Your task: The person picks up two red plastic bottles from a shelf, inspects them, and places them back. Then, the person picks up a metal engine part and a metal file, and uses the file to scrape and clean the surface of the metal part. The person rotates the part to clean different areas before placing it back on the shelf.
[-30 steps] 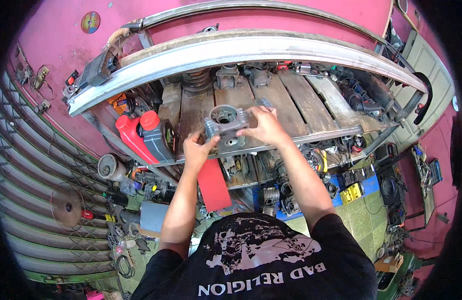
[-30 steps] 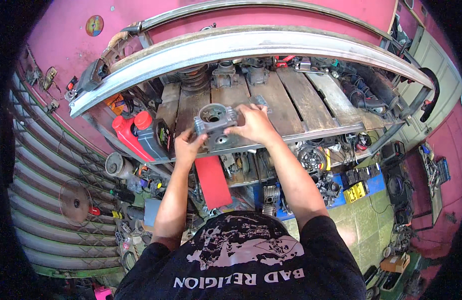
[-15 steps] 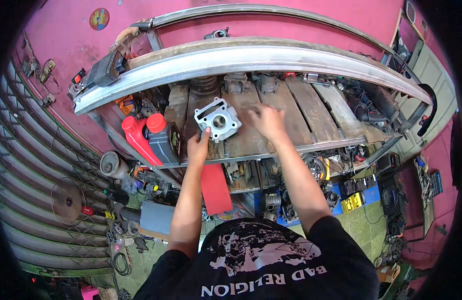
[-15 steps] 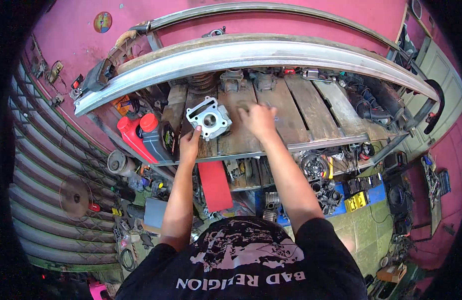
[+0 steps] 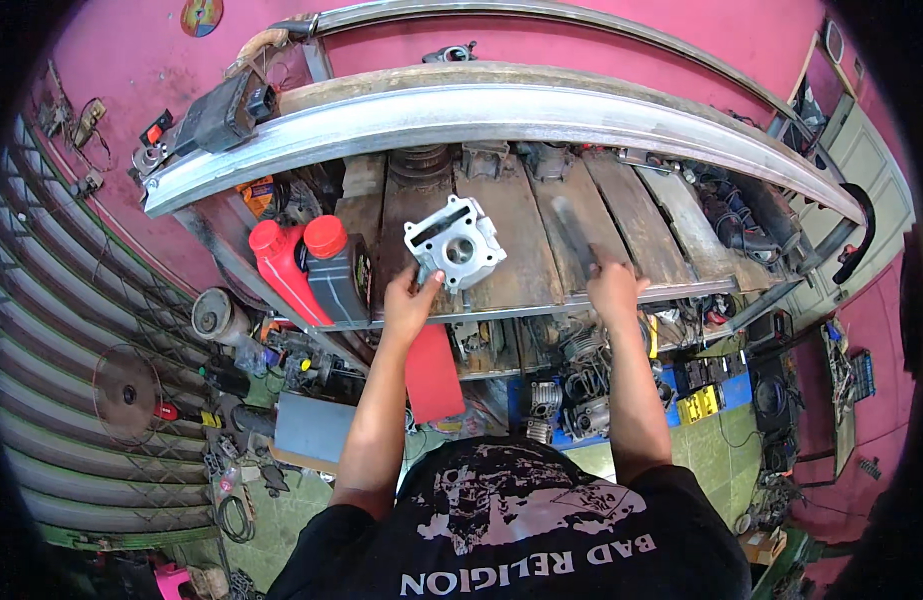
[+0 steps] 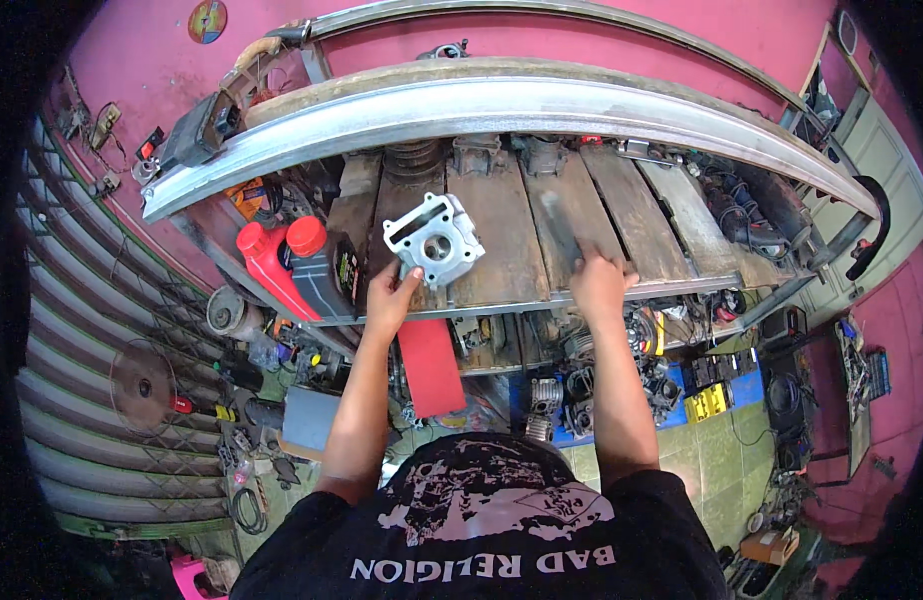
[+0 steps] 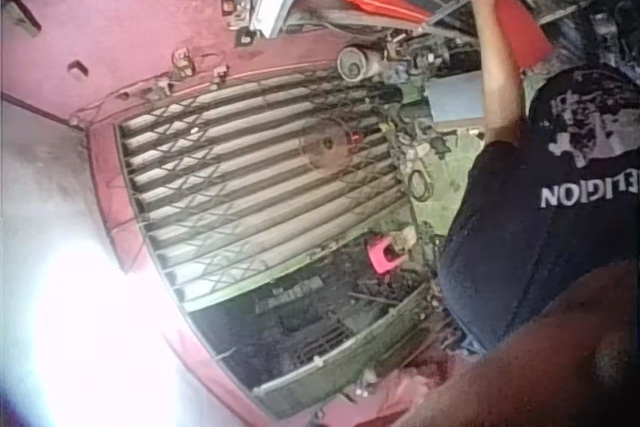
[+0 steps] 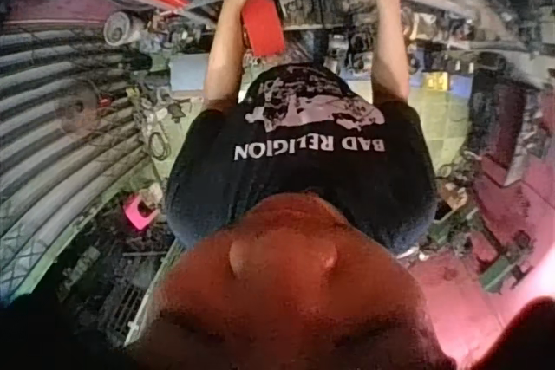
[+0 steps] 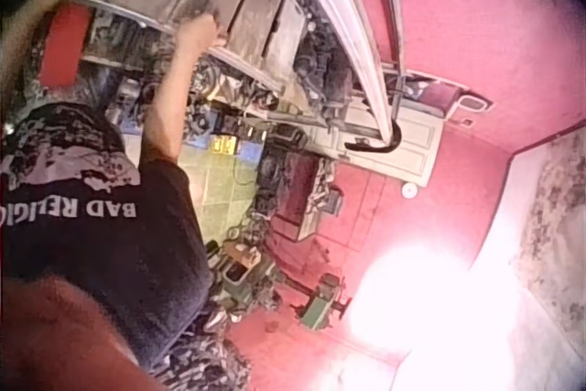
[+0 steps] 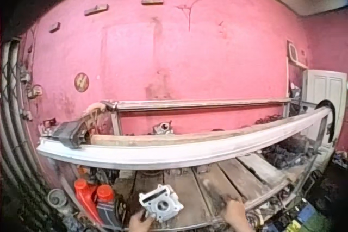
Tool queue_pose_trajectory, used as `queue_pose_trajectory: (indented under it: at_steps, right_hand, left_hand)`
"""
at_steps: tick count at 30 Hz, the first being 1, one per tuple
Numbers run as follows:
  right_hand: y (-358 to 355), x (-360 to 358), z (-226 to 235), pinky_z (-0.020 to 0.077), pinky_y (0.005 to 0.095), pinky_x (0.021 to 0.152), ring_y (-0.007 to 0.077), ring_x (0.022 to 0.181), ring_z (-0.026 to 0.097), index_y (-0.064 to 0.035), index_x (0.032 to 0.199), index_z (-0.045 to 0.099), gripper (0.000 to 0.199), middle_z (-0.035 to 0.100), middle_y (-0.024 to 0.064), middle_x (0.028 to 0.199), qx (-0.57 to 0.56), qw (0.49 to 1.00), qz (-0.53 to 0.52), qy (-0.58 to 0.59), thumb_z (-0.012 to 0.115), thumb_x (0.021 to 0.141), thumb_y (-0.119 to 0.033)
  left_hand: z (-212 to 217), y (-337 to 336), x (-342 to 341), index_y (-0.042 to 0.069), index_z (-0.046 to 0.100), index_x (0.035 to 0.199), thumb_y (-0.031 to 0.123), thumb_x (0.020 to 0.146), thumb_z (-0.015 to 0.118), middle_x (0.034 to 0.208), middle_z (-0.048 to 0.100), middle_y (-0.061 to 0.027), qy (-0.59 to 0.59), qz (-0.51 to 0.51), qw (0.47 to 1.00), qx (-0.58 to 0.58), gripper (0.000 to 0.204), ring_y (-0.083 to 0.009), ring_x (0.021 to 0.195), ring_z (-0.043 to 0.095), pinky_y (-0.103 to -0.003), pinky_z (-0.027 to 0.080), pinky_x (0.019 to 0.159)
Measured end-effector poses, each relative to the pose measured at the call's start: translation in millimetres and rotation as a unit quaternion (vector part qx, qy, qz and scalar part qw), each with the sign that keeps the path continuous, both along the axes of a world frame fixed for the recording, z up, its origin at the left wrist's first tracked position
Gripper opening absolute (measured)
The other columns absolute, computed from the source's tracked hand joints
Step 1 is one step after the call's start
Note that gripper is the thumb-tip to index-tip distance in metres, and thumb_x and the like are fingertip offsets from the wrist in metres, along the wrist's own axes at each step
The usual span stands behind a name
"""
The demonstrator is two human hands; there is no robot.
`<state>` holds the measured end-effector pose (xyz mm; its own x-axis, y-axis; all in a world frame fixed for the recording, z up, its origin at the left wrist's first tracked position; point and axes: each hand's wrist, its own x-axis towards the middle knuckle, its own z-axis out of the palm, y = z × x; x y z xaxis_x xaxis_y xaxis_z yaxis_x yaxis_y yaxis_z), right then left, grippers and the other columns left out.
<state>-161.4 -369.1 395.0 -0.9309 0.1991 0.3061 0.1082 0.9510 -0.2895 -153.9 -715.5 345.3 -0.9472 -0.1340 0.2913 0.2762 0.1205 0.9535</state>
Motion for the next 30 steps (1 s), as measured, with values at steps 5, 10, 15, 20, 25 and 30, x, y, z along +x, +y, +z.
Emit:
queue_pose_trajectory:
  at_steps: [5, 10, 15, 20, 25, 30]
  right_hand:
    - [-9.8, 50.2, 7.8, 0.0252, 0.0704, 0.109, 0.0432, 0.124, 0.062, -0.0233, 0.148, 0.055, 0.049, 0.074, 0.0183, 0.121, -0.102, 0.993, -0.056, -0.019, 0.059, 0.099, -0.029]
    - [-41.9, 97.0, 15.8, 0.0319, 0.0570, 0.101, 0.0388, 0.104, 0.064, -0.0148, 0.154, 0.047, 0.071, 0.071, 0.0238, 0.106, -0.027, 0.999, 0.018, 0.020, 0.073, 0.089, -0.026]
    - [-116.4, 109.0, 17.7, 0.0317, 0.0529, 0.093, 0.0294, 0.100, 0.055, -0.0134, 0.157, 0.045, 0.071, 0.065, 0.0112, 0.101, -0.017, 0.967, 0.156, 0.200, 0.070, 0.091, -0.026]
    - [-180.0, 74.9, -41.7, 0.0306, 0.0514, 0.086, 0.0281, 0.098, 0.055, -0.0097, 0.154, 0.049, 0.069, 0.065, 0.0082, 0.100, 0.001, 0.950, 0.177, 0.257, 0.070, 0.090, -0.025]
    - [-173.3, 69.7, -33.7, 0.0312, 0.0518, 0.084, 0.0285, 0.098, 0.055, -0.0127, 0.152, 0.052, 0.068, 0.064, 0.0087, 0.100, 0.041, 0.951, 0.158, 0.263, 0.072, 0.088, -0.027]
    - [-163.9, 78.6, -27.5, 0.0322, 0.0513, 0.085, 0.0287, 0.098, 0.055, -0.0146, 0.152, 0.053, 0.069, 0.065, 0.0081, 0.103, 0.082, 0.939, 0.226, 0.247, 0.073, 0.087, -0.027]
  left_hand:
    - [13.3, -4.4, 14.3, -0.005, 0.070, 0.121, 0.026, 0.095, 0.078, 0.098, 0.073, -0.0073, -0.024, -0.040, 0.999, -0.021, 0.042, -0.0105, 0.083, 0.058, -0.028, 0.046, 0.073]
    - [-1.0, -12.7, 8.1, 0.000, 0.071, 0.122, 0.032, 0.092, 0.079, 0.103, 0.071, -0.0200, -0.010, 0.001, 0.993, -0.116, 0.045, -0.0276, 0.096, 0.061, -0.038, 0.048, 0.089]
    - [3.2, -8.6, 9.6, -0.002, 0.072, 0.114, 0.027, 0.095, 0.077, 0.097, 0.071, -0.0144, 0.062, 0.002, 0.989, -0.137, 0.035, -0.0222, 0.091, 0.057, -0.035, 0.047, 0.085]
    - [-12.2, -15.6, -4.1, -0.001, 0.072, 0.112, 0.031, 0.095, 0.075, 0.100, 0.072, -0.0200, 0.029, -0.034, 0.996, -0.079, 0.037, -0.0313, 0.094, 0.061, -0.039, 0.048, 0.089]
    - [3.1, -17.7, 1.9, -0.005, 0.071, 0.113, 0.023, 0.100, 0.070, 0.104, 0.074, -0.0137, 0.031, -0.038, 0.991, -0.128, 0.031, -0.0192, 0.096, 0.064, -0.036, 0.048, 0.090]
    - [2.1, -15.0, 3.6, -0.004, 0.071, 0.112, 0.027, 0.099, 0.071, 0.094, 0.074, -0.0116, 0.016, -0.066, 0.997, -0.021, 0.034, -0.0167, 0.089, 0.064, -0.034, 0.049, 0.085]
